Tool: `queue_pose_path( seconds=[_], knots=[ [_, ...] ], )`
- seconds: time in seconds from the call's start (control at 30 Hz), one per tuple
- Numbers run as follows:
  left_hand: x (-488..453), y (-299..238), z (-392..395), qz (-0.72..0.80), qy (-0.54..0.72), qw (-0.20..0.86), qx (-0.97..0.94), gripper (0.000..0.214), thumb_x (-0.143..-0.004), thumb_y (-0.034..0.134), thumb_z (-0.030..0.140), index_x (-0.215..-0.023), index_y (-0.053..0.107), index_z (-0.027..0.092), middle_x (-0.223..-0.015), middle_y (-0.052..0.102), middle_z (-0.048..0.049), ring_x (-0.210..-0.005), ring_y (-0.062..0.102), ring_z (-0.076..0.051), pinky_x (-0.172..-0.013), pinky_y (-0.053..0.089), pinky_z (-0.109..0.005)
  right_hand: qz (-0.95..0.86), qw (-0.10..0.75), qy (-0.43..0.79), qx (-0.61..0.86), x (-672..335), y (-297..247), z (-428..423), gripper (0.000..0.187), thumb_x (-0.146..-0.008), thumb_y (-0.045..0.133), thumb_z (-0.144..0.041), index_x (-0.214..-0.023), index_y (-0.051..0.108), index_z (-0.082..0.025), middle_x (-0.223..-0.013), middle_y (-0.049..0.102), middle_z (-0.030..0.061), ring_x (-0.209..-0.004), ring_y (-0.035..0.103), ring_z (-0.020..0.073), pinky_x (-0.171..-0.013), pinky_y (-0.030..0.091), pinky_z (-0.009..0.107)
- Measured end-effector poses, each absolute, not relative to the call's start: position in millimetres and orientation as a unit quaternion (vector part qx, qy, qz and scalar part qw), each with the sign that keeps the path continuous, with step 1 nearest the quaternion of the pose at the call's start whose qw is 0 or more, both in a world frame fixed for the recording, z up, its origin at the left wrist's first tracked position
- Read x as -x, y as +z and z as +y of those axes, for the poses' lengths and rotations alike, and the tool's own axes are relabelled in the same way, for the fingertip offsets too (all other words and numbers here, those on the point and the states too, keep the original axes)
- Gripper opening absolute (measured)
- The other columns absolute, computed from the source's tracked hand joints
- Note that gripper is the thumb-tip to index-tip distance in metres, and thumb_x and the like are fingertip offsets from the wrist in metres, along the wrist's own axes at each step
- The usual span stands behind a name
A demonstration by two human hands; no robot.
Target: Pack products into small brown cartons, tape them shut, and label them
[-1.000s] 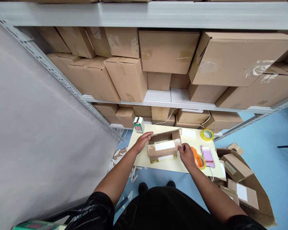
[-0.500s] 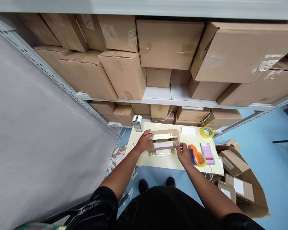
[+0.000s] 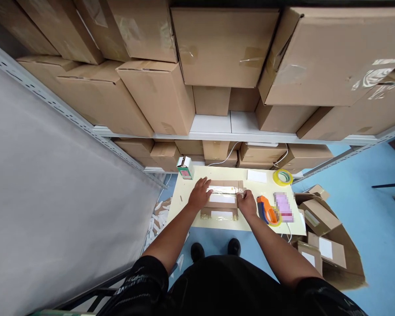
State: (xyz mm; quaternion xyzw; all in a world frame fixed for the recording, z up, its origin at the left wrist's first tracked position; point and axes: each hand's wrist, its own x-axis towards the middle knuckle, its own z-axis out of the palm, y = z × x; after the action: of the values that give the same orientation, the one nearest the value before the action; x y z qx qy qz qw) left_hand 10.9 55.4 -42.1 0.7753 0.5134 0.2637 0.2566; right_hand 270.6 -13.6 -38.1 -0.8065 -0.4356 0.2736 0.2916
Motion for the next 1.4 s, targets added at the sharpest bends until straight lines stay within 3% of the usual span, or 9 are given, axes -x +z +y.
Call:
queue_pose_path(
  seconds=[0.13,0.3,0.4,0.57,0.7,0.87,1.03,1.23,1.4],
  knots=[
    [-11.0,-49.7,44.9,0.525,0.268,0.262,-0.764,0.049,-0.102,0.050,0.036,-0.149,0.057,0.022,-0.169,0.038,-0.0090,-0.161,0.021,-0.032,-0.130,0.023,-0.056,-0.428,0.301,0.319,0.790,-272.3,-37.3,-7.6,0.031,-0.087,0.057,-0.057,-0.088,0.052,-0.026,-0.069,0.056,-0.0035,-0.066,0.056,0.0219,-0.062,0.040,0.032],
    [-6.4,-56.1,46.6,0.537,0.251,0.276,-0.757,0.051,-0.102,0.048,0.034,-0.151,0.055,0.022,-0.170,0.035,-0.0084,-0.160,0.024,-0.031,-0.130,0.025,-0.056,-0.478,0.320,0.343,0.742,-309.5,-31.2,-30.1,0.035,-0.094,0.050,-0.058,-0.094,0.063,-0.025,-0.087,0.069,0.0017,-0.081,0.064,0.0235,-0.073,0.048,0.033],
    [-5.4,-54.4,49.1,0.536,0.247,0.270,-0.761,0.051,-0.102,0.048,0.033,-0.151,0.055,0.023,-0.170,0.036,-0.0071,-0.159,0.027,-0.030,-0.130,0.027,-0.054,-0.527,0.224,0.217,0.791,-351.7,-42.9,-63.8,0.029,-0.093,0.054,-0.051,-0.093,0.066,-0.024,-0.091,0.070,0.0062,-0.088,0.065,0.0259,-0.078,0.046,0.035],
    [-6.7,-48.3,47.3,0.541,0.251,0.268,-0.757,0.049,-0.103,0.047,0.034,-0.150,0.056,0.024,-0.167,0.040,-0.0072,-0.157,0.030,-0.030,-0.130,0.028,-0.052,-0.523,0.022,0.158,0.837,-384.0,-81.3,-92.0,0.031,-0.093,0.059,-0.049,-0.098,0.065,-0.019,-0.097,0.071,0.0144,-0.098,0.066,0.0316,-0.078,0.045,0.038],
    [-8.2,-45.1,46.4,0.539,0.253,0.261,-0.760,0.048,-0.103,0.047,0.035,-0.149,0.057,0.023,-0.166,0.042,-0.0080,-0.156,0.032,-0.029,-0.130,0.028,-0.050,-0.480,-0.019,0.101,0.871,-369.3,-99.5,-90.4,0.040,-0.093,0.060,-0.045,-0.119,0.061,-0.015,-0.104,0.072,0.0183,-0.103,0.067,0.0363,-0.086,0.046,0.046],
    [-8.7,-42.8,47.1,0.537,0.246,0.246,-0.768,0.049,-0.103,0.046,0.035,-0.149,0.056,0.021,-0.166,0.042,-0.0095,-0.155,0.034,-0.029,-0.130,0.027,-0.049,-0.519,-0.010,0.091,0.850,-364.5,-111.9,-104.2,0.049,-0.091,0.053,-0.025,-0.138,0.054,-0.012,-0.104,0.074,0.0193,-0.105,0.068,0.0384,-0.097,0.042,0.053],
    [-10.5,-40.6,47.4,0.526,0.237,0.222,-0.786,0.050,-0.102,0.046,0.034,-0.149,0.057,0.019,-0.165,0.043,-0.0112,-0.155,0.034,-0.030,-0.130,0.026,-0.050,-0.478,0.083,0.155,0.860,-384.0,-105.8,-107.5,0.063,-0.084,0.057,-0.024,-0.146,0.052,-0.015,-0.096,0.075,0.0166,-0.098,0.071,0.0380,-0.099,0.043,0.056],
    [-20.0,-30.5,41.7,0.540,0.165,0.089,-0.821,0.043,-0.099,0.050,0.026,-0.139,0.066,0.023,-0.160,0.050,-0.0108,-0.153,0.034,-0.036,-0.124,0.027,-0.059,-0.253,0.467,0.437,0.726,-415.4,-60.7,-85.8,0.074,-0.065,0.080,-0.040,-0.133,0.057,-0.022,-0.094,0.075,0.0040,-0.083,0.072,0.0266,-0.079,0.055,0.040],
    [-28.2,-19.0,36.7,0.515,0.087,0.047,-0.851,0.040,-0.099,0.051,0.018,-0.134,0.070,0.025,-0.142,0.065,-0.0118,-0.132,0.054,-0.031,-0.111,0.041,-0.050,-0.212,0.580,0.496,0.610,-410.1,-10.7,-49.8,0.055,-0.062,0.088,-0.046,-0.106,0.066,-0.023,-0.087,0.074,-0.0019,-0.081,0.069,0.0203,-0.074,0.056,0.032]
  ],
)
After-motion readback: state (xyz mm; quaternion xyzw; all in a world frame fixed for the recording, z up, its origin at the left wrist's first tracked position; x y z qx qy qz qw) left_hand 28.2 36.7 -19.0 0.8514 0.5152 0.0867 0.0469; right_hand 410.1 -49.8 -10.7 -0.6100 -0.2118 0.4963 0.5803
